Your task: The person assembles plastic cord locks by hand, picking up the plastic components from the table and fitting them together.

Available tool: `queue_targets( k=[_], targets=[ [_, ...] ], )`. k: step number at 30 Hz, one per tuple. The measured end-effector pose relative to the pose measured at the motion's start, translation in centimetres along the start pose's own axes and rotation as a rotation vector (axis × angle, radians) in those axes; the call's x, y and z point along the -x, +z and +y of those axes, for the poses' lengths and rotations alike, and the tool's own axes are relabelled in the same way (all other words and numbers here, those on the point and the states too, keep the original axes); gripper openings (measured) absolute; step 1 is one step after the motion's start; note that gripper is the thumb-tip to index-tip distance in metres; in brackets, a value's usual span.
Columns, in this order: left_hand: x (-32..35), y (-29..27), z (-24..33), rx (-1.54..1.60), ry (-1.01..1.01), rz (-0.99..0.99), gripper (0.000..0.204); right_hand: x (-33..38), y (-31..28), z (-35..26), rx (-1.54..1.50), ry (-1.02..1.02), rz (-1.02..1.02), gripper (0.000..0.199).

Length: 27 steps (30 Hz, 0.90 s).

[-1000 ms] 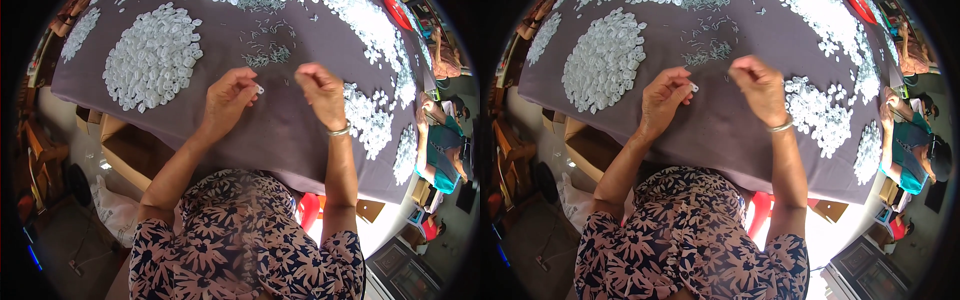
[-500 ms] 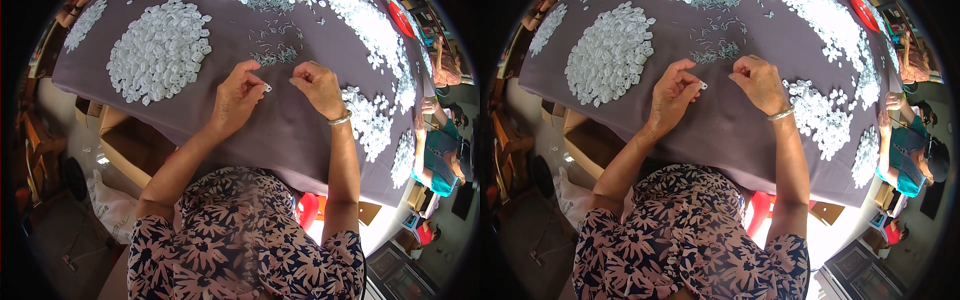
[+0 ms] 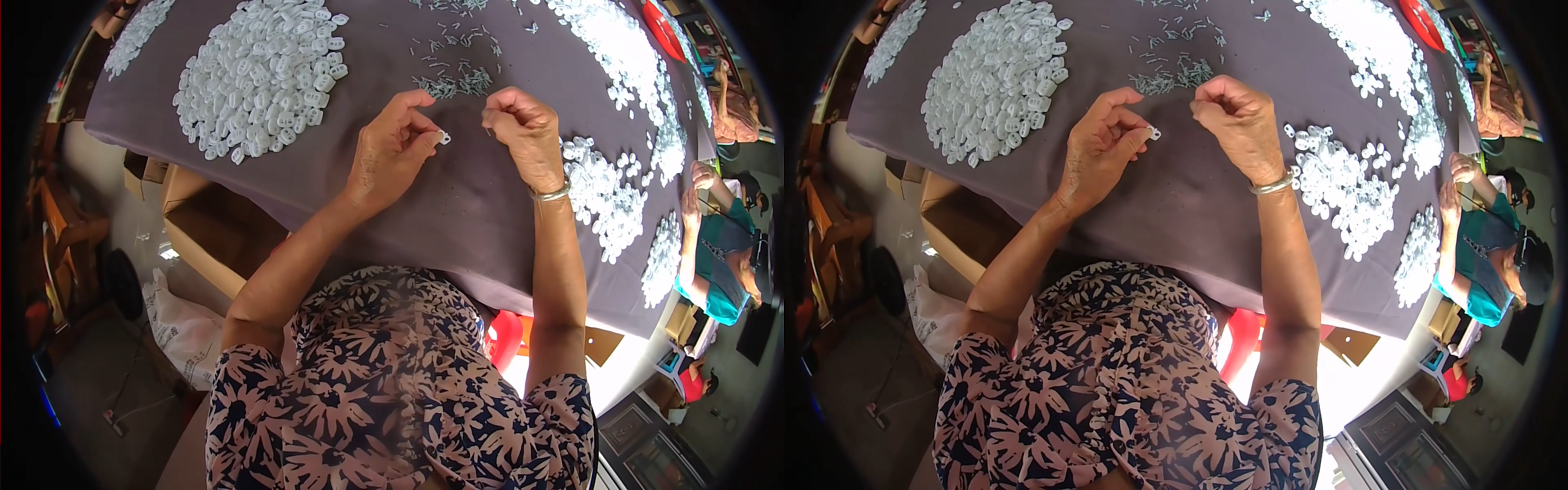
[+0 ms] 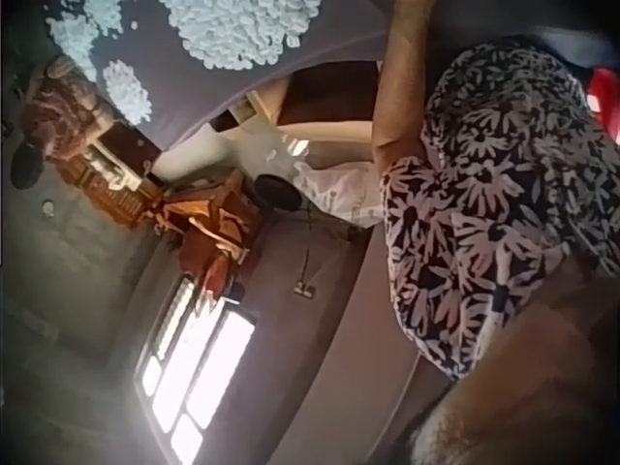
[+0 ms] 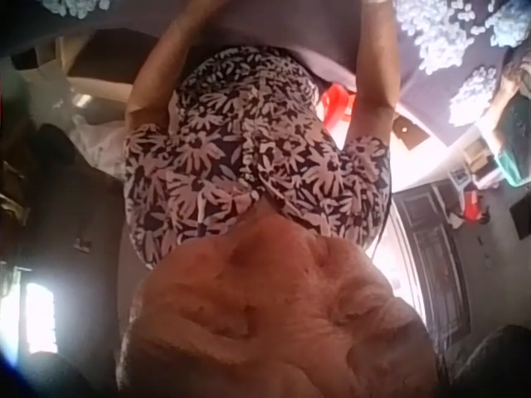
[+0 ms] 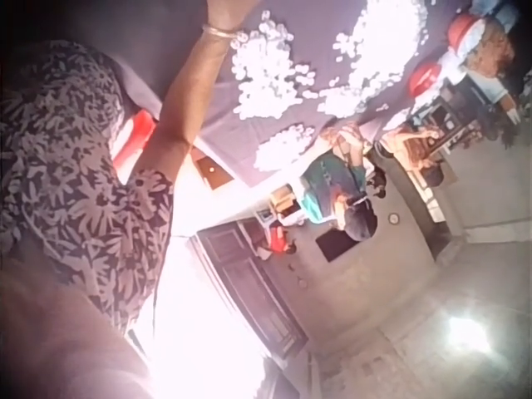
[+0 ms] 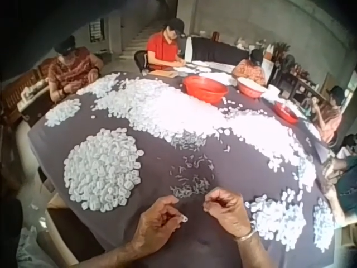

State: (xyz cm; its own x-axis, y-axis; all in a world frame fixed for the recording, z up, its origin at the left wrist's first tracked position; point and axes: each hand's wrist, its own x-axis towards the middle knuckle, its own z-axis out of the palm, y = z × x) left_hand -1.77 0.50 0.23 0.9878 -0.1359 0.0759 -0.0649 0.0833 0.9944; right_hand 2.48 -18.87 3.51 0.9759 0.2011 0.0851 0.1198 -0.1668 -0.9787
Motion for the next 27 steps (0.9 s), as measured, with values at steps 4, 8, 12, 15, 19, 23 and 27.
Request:
queue_targets(
  k=[4,8,12,15,19,23,27],
  targets=[
    [-0.2,0.2,0.4,0.011,0.003,0.033,0.036,0.3,0.2,0.1,-0.217,0.1,-0.033,0.007],
    [-0.6,0.5,1.0,0.082,-0.057,0.02,0.038,0.8,0.7,0.3,-0.357,0.109,-0.039,0.01],
    [-0.4,0.7,1.0,0.142,-0.061,-0.002,0.04,0.8,1.3,0.9,-0.228,0.022,-0.092,0.011],
    [-0.3,0.7,0.7,0.155,-0.048,-0.009,0.04,0.8,1.1,0.3,-0.063,0.004,-0.145,0.006],
    [-0.3,0.8,0.3,0.148,-0.025,-0.016,0.041,0.8,0.7,0.7,-0.044,-0.056,-0.23,0.004],
    [-0.2,0.8,0.2,0.095,-0.026,-0.009,0.041,0.7,0.8,-0.1,0.162,-0.189,-0.249,0.006],
    [-0.2,0.8,-0.1,0.092,-0.011,-0.001,0.042,0.9,1.2,-0.6,0.233,-0.203,-0.259,0.005]
  ],
)
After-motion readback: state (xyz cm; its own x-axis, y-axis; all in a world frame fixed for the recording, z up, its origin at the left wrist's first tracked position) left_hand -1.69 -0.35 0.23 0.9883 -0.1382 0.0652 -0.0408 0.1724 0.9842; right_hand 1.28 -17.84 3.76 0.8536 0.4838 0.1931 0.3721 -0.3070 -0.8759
